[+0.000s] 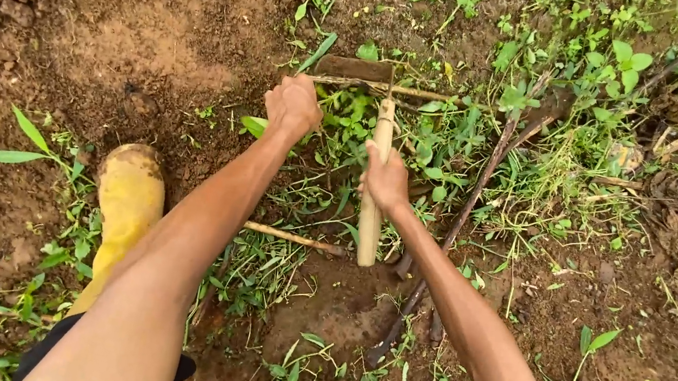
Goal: The person uses a hoe to break up and loosen the soil in a garden bed. They repeatedly strike the ground with the tool and use their hands to clear away small weeds and debris from the tilled area.
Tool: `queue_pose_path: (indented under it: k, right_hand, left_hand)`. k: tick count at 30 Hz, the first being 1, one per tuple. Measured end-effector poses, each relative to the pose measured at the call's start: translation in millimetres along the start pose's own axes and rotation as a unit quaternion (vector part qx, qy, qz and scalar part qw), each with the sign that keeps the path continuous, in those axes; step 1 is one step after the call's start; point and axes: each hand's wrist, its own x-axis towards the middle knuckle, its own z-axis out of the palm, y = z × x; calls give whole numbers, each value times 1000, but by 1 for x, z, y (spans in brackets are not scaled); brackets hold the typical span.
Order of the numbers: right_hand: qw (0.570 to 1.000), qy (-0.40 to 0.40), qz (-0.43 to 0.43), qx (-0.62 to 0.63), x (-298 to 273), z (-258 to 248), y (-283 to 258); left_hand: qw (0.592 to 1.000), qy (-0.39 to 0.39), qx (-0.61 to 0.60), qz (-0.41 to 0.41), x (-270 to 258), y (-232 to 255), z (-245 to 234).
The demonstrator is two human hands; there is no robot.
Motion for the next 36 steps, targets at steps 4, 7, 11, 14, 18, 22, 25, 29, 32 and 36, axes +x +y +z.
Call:
queue_pose_path:
  k: [4,7,11,14,18,22,25,29,32,36]
  right_hand:
    - [998,21,-55,10,-21,-12,-47]
    - [989,83,-95,72,-43,-14,-91]
    - [996,37,-53,58,-24,-5,-42]
    - [1000,-21,-2,-8,-19,0,-9]
    - [997,29,-69,36,-21,-17,-33]
    - [979,104,-133,113,-34,-14,-70]
    - [960,143,-168,174,-37,-1,-44]
    - [999,-30,-1,-41,-31,2,10]
    - [999,-19,-32,-19,-40,-10,-16]
    - [987,42,-125,94,-24,-20,-42]
  left_hand:
    - [1000,-13,-19,-11,2,-5,7]
    - [999,-6,-31,-4,0,-2,7]
    - [1000,17,-20,12,-10,4,-7]
    - [1000,11,-7,10,-17,0,-5]
    - [1000,7,4,12,-10,2,-5]
    - [1000,-2,9,16,-13,0,-12]
    - [1000,0,5,17,-15,-1,-10]
    - [999,-15,12,29,-27,-2,-25]
    - [999,-27,8,30,-12,-11,-19]
    - [996,-93,-9,14,0,-32,-7]
